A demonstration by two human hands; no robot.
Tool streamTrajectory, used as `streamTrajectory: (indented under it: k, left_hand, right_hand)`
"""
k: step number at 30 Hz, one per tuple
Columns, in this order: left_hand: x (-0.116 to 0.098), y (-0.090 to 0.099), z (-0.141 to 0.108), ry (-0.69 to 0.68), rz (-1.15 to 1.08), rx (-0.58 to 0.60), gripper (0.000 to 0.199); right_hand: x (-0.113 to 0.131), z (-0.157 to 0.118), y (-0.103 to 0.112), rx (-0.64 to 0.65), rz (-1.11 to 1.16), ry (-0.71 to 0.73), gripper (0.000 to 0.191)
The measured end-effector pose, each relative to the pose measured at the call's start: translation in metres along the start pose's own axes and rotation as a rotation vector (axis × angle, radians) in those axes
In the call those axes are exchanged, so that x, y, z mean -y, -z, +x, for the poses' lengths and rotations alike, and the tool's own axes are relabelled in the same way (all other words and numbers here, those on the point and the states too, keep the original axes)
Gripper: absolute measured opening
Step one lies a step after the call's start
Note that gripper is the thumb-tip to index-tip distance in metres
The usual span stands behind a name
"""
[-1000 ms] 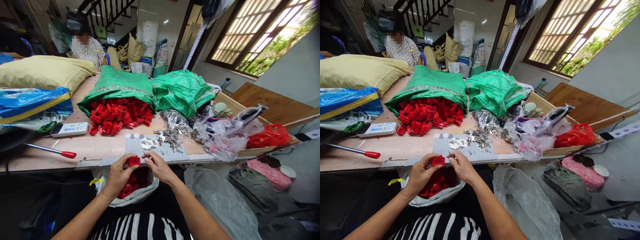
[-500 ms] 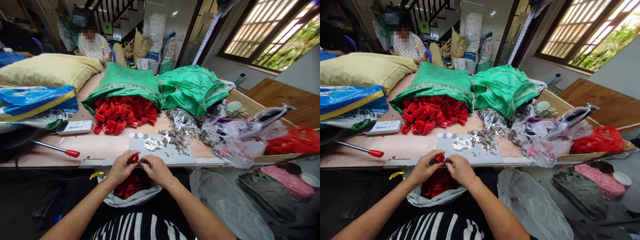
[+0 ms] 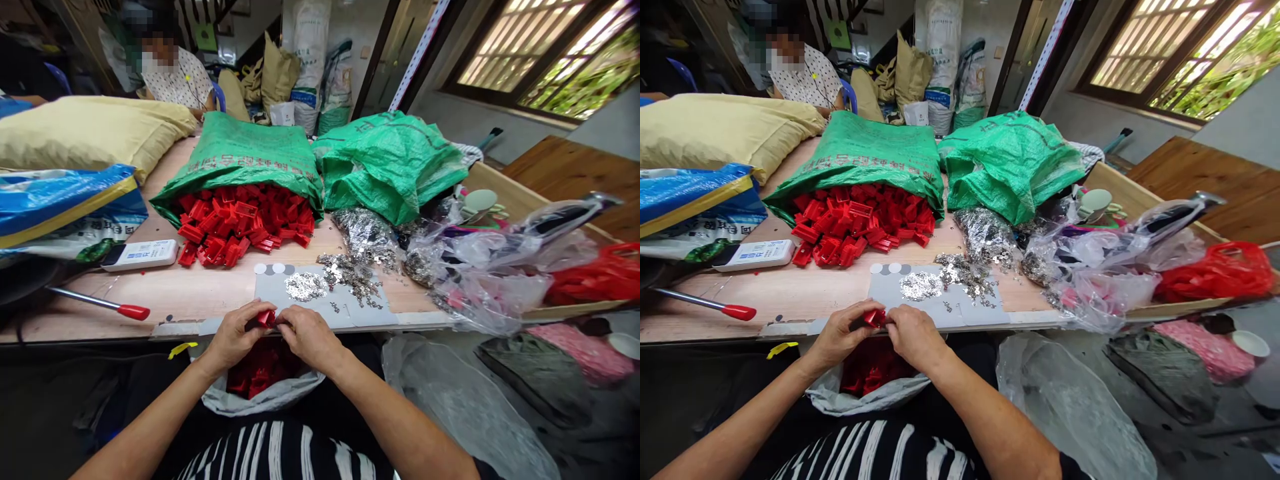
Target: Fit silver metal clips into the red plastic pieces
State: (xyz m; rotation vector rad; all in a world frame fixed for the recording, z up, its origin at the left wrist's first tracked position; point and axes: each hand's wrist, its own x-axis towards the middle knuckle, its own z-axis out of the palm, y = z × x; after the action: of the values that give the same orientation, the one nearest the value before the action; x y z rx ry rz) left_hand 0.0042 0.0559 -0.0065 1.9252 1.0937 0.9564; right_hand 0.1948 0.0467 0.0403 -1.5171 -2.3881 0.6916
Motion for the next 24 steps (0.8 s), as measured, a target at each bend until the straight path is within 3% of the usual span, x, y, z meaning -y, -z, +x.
streamTrajectory:
  k: [10, 17, 21, 24]
  left_hand:
    - [0.004, -0.006, -0.001, -0.034, 0.064, -0.058, 0.04]
    - [-0.017, -0.003, -0.013, 0.053, -0.028, -0.14, 0.027]
    - [-0.037, -0.004, -0.017, 0.165, -0.277, -0.179, 0.027]
    - [-0.057, -0.008, -0.018, 0.322, -0.687, -0.207, 0.033]
  right_hand:
    - [0.009, -0.007, -0.008, -0.044, -0.096, -0.014, 0.017]
    - [-0.006, -0.028, -0.012, -0.192, 0.235, 0.099, 0.021]
    - [-0.012, -0.039, -0.008, -0.221, 0.45, 0.072, 0.015]
    - [-0.009, -0.045, -0.003, -0.166, 0.586, 0.058, 0.016]
